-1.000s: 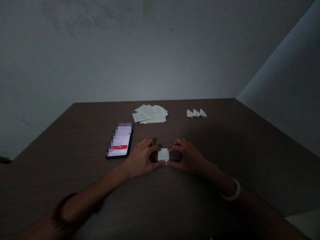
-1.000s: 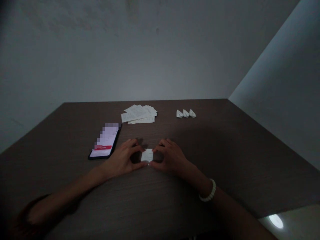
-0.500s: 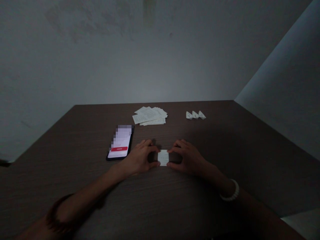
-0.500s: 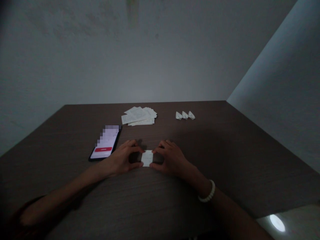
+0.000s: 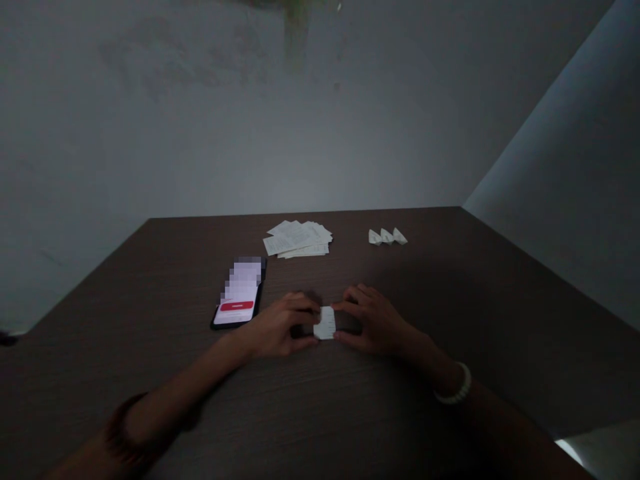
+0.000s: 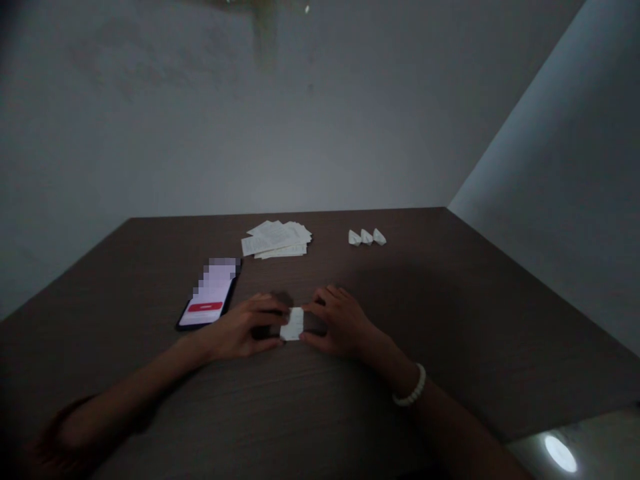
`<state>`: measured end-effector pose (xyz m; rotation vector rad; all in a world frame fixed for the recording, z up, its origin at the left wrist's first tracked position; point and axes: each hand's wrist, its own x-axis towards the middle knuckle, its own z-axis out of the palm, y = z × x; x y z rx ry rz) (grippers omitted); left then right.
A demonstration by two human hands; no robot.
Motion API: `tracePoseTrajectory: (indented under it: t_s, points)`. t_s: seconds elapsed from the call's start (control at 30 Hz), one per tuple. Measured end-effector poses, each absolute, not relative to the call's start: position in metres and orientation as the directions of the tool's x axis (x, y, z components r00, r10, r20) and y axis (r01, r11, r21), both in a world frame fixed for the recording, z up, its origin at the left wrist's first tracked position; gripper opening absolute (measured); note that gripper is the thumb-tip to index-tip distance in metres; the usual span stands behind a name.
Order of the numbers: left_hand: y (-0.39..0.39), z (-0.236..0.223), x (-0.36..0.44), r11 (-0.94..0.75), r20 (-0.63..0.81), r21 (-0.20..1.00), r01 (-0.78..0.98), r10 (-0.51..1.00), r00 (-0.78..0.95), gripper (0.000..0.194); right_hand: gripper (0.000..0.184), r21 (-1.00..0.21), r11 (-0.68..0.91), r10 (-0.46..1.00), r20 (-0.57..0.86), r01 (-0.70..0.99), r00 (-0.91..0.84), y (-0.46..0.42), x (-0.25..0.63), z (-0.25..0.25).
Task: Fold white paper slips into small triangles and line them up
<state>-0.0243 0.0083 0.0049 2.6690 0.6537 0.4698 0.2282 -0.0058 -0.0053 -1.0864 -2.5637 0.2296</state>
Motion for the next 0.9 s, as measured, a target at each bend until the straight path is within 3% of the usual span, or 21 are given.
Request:
tracePoseTrajectory:
  t_s: [0.23,0.57,0.7,0.9]
  points:
    - [0.004,0.009,-0.016,-0.874,0.246,0.276,0.399,0.466,0.85,0.021,0.023,-0.304,0.785,0.618,0.351,0.539,-0.703,-0.008,0.227,-0.003]
    - [0.001,0.004,-0.011,-0.893,0.365,0.054,0.446,0.433,0.824,0.023,0.012,-0.307,0.814,0.58,0.38,0.494,-0.72,-0.008,0.221,-0.009]
    - [-0.004,0.005,-0.013,-0.904,0.503,-0.036,0.427,0.353,0.789,0.018,0.007,-0.469,0.71,0.703,0.415,0.526,-0.578,-0.009,0.22,-0.014]
    - [-0.004,0.005,-0.012,-0.94,0.468,-0.05,0.338,0.277,0.839,0.024,0.005,-0.725,0.498,0.861,0.348,0.475,-0.372,-0.007,0.217,-0.023]
